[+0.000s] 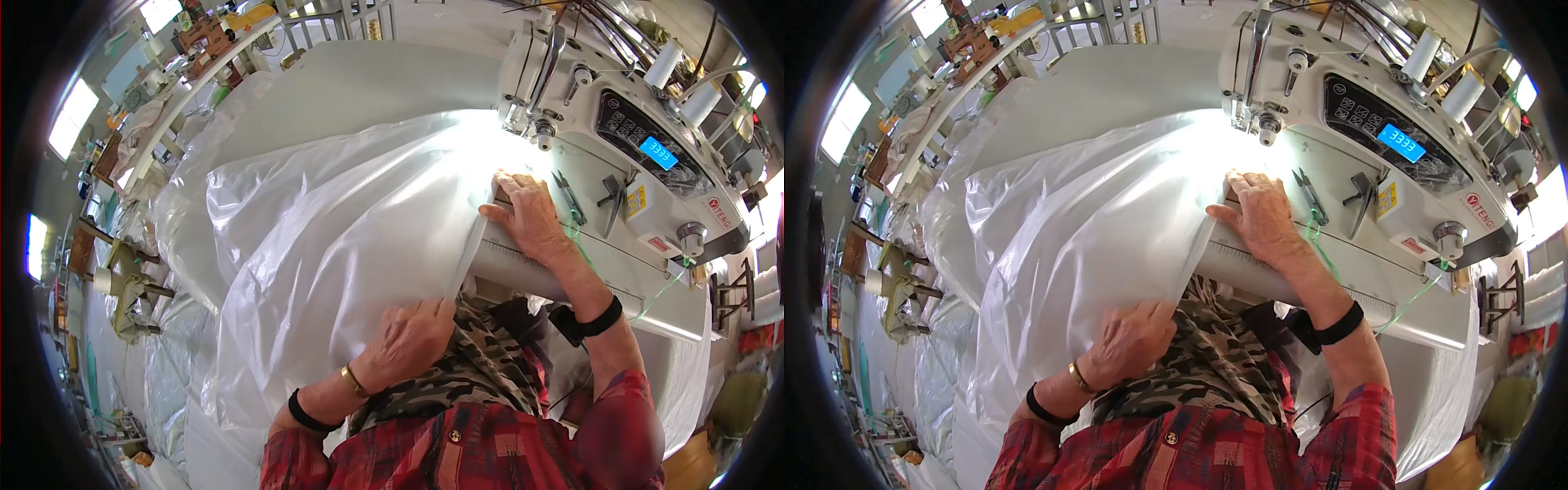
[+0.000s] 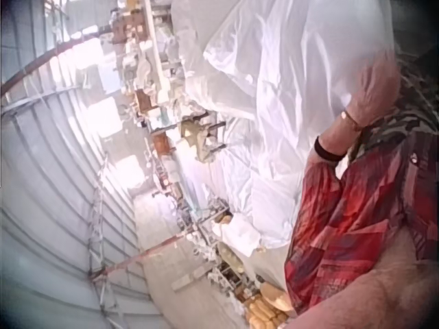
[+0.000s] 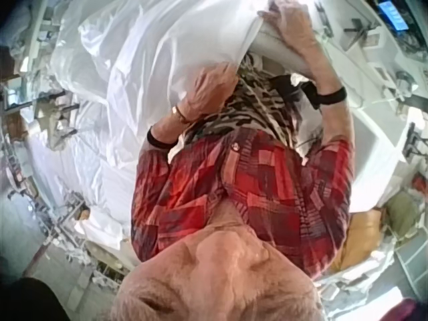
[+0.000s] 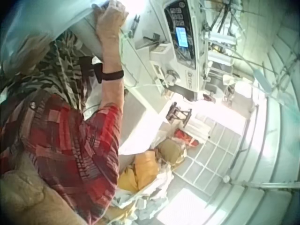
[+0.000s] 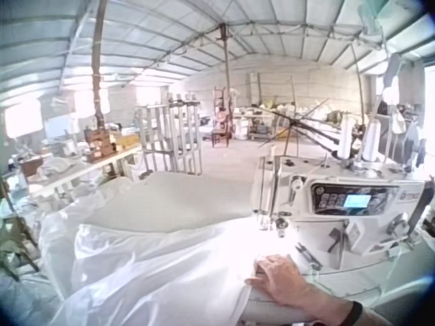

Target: The recorder is using an industrial sewing machine to sew together large white plastic or fabric sheets.

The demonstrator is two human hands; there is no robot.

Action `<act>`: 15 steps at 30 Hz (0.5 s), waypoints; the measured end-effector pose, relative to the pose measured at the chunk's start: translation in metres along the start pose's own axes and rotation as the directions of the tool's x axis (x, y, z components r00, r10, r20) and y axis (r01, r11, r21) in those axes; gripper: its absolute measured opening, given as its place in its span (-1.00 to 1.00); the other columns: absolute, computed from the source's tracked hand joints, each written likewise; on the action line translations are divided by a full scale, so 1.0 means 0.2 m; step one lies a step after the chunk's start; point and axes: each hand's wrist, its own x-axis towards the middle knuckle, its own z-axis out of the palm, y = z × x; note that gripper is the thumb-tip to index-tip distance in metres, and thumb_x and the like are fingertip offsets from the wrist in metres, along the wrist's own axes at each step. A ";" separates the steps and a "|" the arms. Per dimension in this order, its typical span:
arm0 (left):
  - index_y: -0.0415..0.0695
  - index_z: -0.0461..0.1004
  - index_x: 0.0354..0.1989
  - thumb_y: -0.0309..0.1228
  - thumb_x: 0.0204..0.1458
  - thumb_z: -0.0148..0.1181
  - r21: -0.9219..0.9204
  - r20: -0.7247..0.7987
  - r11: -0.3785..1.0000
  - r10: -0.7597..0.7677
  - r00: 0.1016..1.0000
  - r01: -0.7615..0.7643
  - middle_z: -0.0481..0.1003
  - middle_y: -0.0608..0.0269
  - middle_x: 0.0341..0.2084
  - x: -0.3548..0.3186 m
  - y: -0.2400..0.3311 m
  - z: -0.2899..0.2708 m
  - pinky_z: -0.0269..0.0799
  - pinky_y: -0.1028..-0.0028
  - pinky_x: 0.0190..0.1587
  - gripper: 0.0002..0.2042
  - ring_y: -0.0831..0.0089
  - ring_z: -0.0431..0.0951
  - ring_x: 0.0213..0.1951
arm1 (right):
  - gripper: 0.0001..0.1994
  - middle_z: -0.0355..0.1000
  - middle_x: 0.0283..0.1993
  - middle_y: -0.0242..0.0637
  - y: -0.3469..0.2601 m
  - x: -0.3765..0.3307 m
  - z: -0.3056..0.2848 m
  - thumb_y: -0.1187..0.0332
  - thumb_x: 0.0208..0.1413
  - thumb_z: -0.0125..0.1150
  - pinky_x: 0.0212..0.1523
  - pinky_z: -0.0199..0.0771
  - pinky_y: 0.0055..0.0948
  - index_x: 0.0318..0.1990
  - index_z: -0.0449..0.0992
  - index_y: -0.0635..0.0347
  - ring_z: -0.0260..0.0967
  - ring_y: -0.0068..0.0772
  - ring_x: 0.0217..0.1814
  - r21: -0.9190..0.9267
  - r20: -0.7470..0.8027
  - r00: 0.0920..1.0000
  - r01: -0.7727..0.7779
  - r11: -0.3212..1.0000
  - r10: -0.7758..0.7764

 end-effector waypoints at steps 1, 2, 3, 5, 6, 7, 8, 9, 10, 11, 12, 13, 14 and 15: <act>-0.17 0.35 -0.43 -0.52 -0.08 0.15 0.030 -0.012 0.999 0.034 0.999 -0.033 0.43 0.09 -0.51 0.04 -0.01 0.00 0.45 0.24 -0.48 -0.91 0.12 0.56 -0.50 | -0.33 0.48 -0.04 -0.08 0.00 0.00 0.00 -0.17 0.17 0.06 0.12 0.22 -0.14 0.07 0.45 0.38 0.36 -0.10 0.09 0.013 0.023 1.000 -0.011 1.000 0.011; -0.18 0.35 -0.43 -0.52 -0.10 0.15 0.070 -0.030 0.996 0.065 0.997 -0.063 0.43 0.09 -0.51 0.09 -0.02 -0.01 0.46 0.24 -0.48 -0.90 0.12 0.56 -0.51 | -0.32 0.48 -0.02 -0.07 0.00 0.00 -0.01 -0.18 0.17 0.05 0.11 0.22 -0.14 0.07 0.45 0.37 0.35 -0.09 0.10 0.011 0.007 1.000 -0.001 1.000 0.001; -0.18 0.35 -0.43 -0.52 -0.10 0.15 0.064 -0.025 0.996 0.063 0.998 -0.061 0.43 0.09 -0.51 0.13 -0.03 -0.01 0.46 0.24 -0.48 -0.90 0.12 0.56 -0.51 | -0.31 0.47 0.00 -0.06 0.00 -0.01 -0.01 -0.19 0.17 0.03 0.11 0.22 -0.13 0.07 0.45 0.37 0.35 -0.09 0.11 0.000 -0.015 1.000 0.017 1.000 -0.017; -0.20 0.35 -0.44 -0.54 -0.07 0.13 0.018 -0.034 0.995 0.099 0.995 -0.098 0.42 0.07 -0.56 0.22 -0.05 0.00 0.39 0.13 -0.49 -0.92 0.02 0.52 -0.49 | -0.32 0.47 0.02 -0.05 0.00 -0.01 -0.01 -0.19 0.17 0.02 0.11 0.21 -0.13 0.08 0.44 0.36 0.34 -0.08 0.12 0.014 -0.016 1.000 0.020 1.000 -0.020; -0.20 0.35 -0.44 -0.54 -0.07 0.13 0.039 -0.003 0.996 0.084 0.996 -0.083 0.42 0.07 -0.56 0.27 -0.06 0.01 0.39 0.13 -0.49 -0.92 0.02 0.52 -0.49 | -0.32 0.46 0.04 -0.04 0.00 -0.01 -0.01 -0.19 0.18 0.01 0.11 0.21 -0.12 0.09 0.43 0.34 0.34 -0.08 0.12 0.007 -0.033 0.999 0.039 0.999 -0.039; -0.20 0.35 -0.44 -0.55 -0.09 0.12 0.010 -0.013 0.994 0.109 0.994 -0.109 0.42 0.07 -0.56 0.32 -0.07 0.02 0.39 0.13 -0.49 -0.92 0.01 0.52 -0.49 | -0.32 0.46 0.04 -0.04 0.01 -0.01 0.00 -0.19 0.18 0.01 0.11 0.21 -0.12 0.09 0.43 0.34 0.34 -0.08 0.12 0.022 -0.024 0.999 0.033 0.999 -0.032; -0.21 0.35 -0.45 -0.56 -0.11 0.11 -0.035 -0.029 0.990 0.135 0.990 -0.136 0.42 0.07 -0.56 0.37 -0.09 0.04 0.38 0.14 -0.50 -0.92 0.01 0.52 -0.49 | -0.36 0.45 0.06 -0.03 0.01 -0.01 0.00 -0.14 0.20 0.01 0.13 0.20 -0.11 0.10 0.43 0.33 0.33 -0.07 0.14 0.028 -0.027 0.999 0.030 0.999 -0.030; -0.21 0.36 -0.44 -0.56 -0.09 0.10 -0.017 0.036 0.988 0.151 0.988 -0.150 0.41 0.06 -0.55 0.42 -0.10 0.06 0.39 0.12 -0.46 -0.94 0.00 0.53 -0.47 | -0.41 0.45 0.08 -0.03 0.02 -0.01 0.00 -0.08 0.23 0.01 0.16 0.19 -0.10 0.11 0.43 0.32 0.33 -0.07 0.15 0.031 -0.029 0.999 0.026 0.999 -0.025; -0.21 0.36 -0.44 -0.56 -0.09 0.10 0.002 0.072 0.990 0.141 0.987 -0.142 0.41 0.06 -0.55 0.47 -0.11 0.08 0.39 0.12 -0.46 -0.94 0.00 0.53 -0.47 | -0.41 0.45 0.08 -0.03 0.02 -0.01 0.01 -0.08 0.23 0.01 0.16 0.19 -0.10 0.11 0.43 0.32 0.33 -0.07 0.15 0.031 -0.033 0.999 0.022 0.999 -0.021; -0.22 0.37 -0.43 -0.55 -0.10 0.09 0.078 -0.162 0.966 0.257 0.953 -0.247 0.41 0.04 -0.56 0.51 -0.12 0.10 0.39 0.11 -0.44 -0.94 -0.01 0.52 -0.48 | -0.49 0.42 0.14 -0.02 0.03 -0.01 0.01 0.04 0.22 0.03 0.21 0.16 -0.13 0.11 0.43 0.32 0.30 -0.05 0.21 0.049 0.017 0.999 -0.038 0.998 0.037; -0.22 0.38 -0.42 -0.55 -0.10 0.09 0.159 -0.403 0.923 0.384 0.831 -0.350 0.40 0.02 -0.58 0.55 -0.12 0.11 0.39 0.10 -0.43 -0.94 -0.02 0.52 -0.50 | -0.56 0.39 0.20 -0.02 0.03 -0.01 0.02 0.17 0.22 0.06 0.26 0.12 -0.16 0.11 0.44 0.32 0.26 -0.04 0.27 0.067 0.068 0.994 -0.095 0.993 0.091; -0.22 0.38 -0.42 -0.55 -0.10 0.09 0.185 -0.373 0.928 0.371 0.851 -0.324 0.40 0.02 -0.58 0.60 -0.13 0.13 0.39 0.10 -0.43 -0.94 -0.02 0.52 -0.50 | -0.56 0.39 0.20 -0.02 0.04 -0.01 0.02 0.17 0.22 0.06 0.26 0.12 -0.16 0.11 0.44 0.32 0.26 -0.04 0.27 0.072 0.064 0.994 -0.092 0.993 0.088; -0.24 0.40 -0.47 -0.56 -0.11 0.09 0.174 -0.398 0.925 0.379 0.835 -0.337 0.41 -0.02 -0.60 0.65 -0.13 0.14 0.39 0.08 -0.40 -0.96 -0.04 0.52 -0.49 | -0.59 0.42 0.14 -0.03 0.04 -0.01 0.03 0.25 0.20 0.02 0.24 0.15 -0.11 0.12 0.43 0.32 0.29 -0.03 0.23 0.047 0.045 0.996 -0.078 0.996 0.076; -0.25 0.41 -0.51 -0.56 -0.13 0.09 0.158 -0.443 0.921 0.389 0.808 -0.357 0.42 -0.07 -0.61 0.71 -0.14 0.14 0.39 0.06 -0.38 -0.98 -0.06 0.52 -0.49 | -0.61 0.45 0.07 -0.03 0.04 -0.01 0.03 0.34 0.19 -0.02 0.22 0.19 -0.05 0.13 0.42 0.32 0.32 -0.03 0.19 0.020 0.028 0.998 -0.066 0.998 0.065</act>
